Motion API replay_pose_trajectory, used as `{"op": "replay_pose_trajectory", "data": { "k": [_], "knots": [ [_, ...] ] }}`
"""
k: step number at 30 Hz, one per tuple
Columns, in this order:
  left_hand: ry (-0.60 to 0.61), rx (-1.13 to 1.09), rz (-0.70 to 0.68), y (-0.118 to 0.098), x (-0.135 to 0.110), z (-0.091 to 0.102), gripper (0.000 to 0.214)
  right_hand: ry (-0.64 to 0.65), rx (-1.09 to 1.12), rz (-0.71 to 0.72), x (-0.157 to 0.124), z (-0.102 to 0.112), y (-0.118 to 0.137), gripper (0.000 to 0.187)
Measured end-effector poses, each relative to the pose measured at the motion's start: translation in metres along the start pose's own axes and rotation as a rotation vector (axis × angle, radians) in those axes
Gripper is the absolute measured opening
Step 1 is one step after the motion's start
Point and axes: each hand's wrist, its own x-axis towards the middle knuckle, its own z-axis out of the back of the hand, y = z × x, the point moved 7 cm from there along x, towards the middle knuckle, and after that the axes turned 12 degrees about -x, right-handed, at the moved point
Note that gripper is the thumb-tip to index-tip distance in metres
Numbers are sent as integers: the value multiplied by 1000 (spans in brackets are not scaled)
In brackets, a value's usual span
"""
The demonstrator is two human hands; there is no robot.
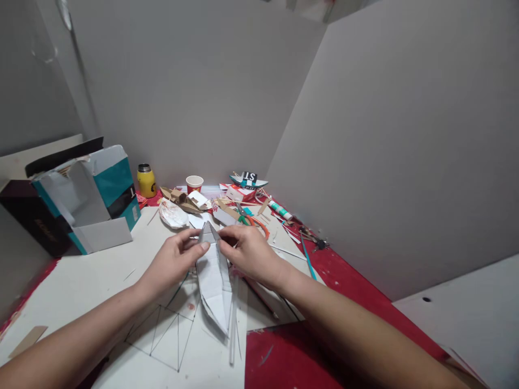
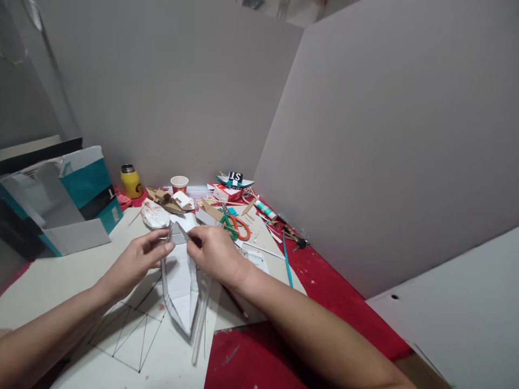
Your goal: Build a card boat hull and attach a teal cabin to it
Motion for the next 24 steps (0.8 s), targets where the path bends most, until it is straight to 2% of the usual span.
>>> {"op": "replay_pose_trajectory", "data": {
  "k": [5, 8, 14, 19, 24],
  "knots": [
    [-5, 162, -129, -6, -2, -1, 30, -10, 21, 40, -2, -4, 5, 19],
    [-26, 208, -152, -7, -4, 0, 31, -59, 81, 62, -3, -2, 7, 20],
    [9, 303, -249, -9, -7, -4, 33, -148, 130, 133, -7, 0, 11, 25],
    [15, 339, -308, -4, -7, -5, 33, -131, 121, 118, -11, -9, 13, 23],
    [46, 258, -240, 3, -3, -6, 36, -45, 122, 27, -6, -24, 3, 16]
  ]
}}
